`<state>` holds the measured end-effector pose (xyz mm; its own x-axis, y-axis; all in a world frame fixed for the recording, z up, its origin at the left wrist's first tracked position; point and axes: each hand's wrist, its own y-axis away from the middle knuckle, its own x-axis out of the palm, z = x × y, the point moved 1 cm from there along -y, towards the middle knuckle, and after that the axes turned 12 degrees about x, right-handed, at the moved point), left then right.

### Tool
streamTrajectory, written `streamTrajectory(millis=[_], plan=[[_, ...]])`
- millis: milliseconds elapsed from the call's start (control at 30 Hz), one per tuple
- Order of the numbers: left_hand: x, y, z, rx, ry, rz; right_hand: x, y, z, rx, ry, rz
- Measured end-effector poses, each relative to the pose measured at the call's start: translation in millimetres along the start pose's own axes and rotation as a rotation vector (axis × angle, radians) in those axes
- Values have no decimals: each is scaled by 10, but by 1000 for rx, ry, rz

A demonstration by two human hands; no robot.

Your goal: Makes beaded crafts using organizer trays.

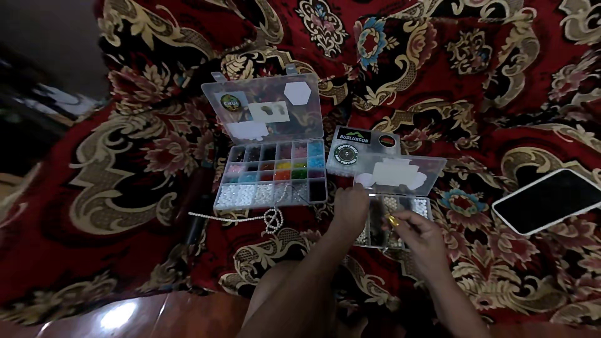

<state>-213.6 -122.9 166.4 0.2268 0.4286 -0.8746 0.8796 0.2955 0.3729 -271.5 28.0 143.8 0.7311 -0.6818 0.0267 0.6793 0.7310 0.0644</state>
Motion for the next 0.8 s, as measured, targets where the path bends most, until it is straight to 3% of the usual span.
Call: streamTrajectory(millis=[300, 400, 567, 667, 800], plan=[[25, -4, -32, -58, 61, -13, 2, -10, 30, 64, -46, -36], [-15, 36, 53, -43, 186, -63, 2, -23, 20, 66, -56, -50], [-26, 101, 350, 222, 889, -238, 10, -21, 26, 98, -59, -83], [1, 87, 404, 325, 1310, -214, 28, -24, 3, 85, -70, -87], [75, 33, 381, 371, 1530, -79, 47, -18, -29, 68, -71, -82]])
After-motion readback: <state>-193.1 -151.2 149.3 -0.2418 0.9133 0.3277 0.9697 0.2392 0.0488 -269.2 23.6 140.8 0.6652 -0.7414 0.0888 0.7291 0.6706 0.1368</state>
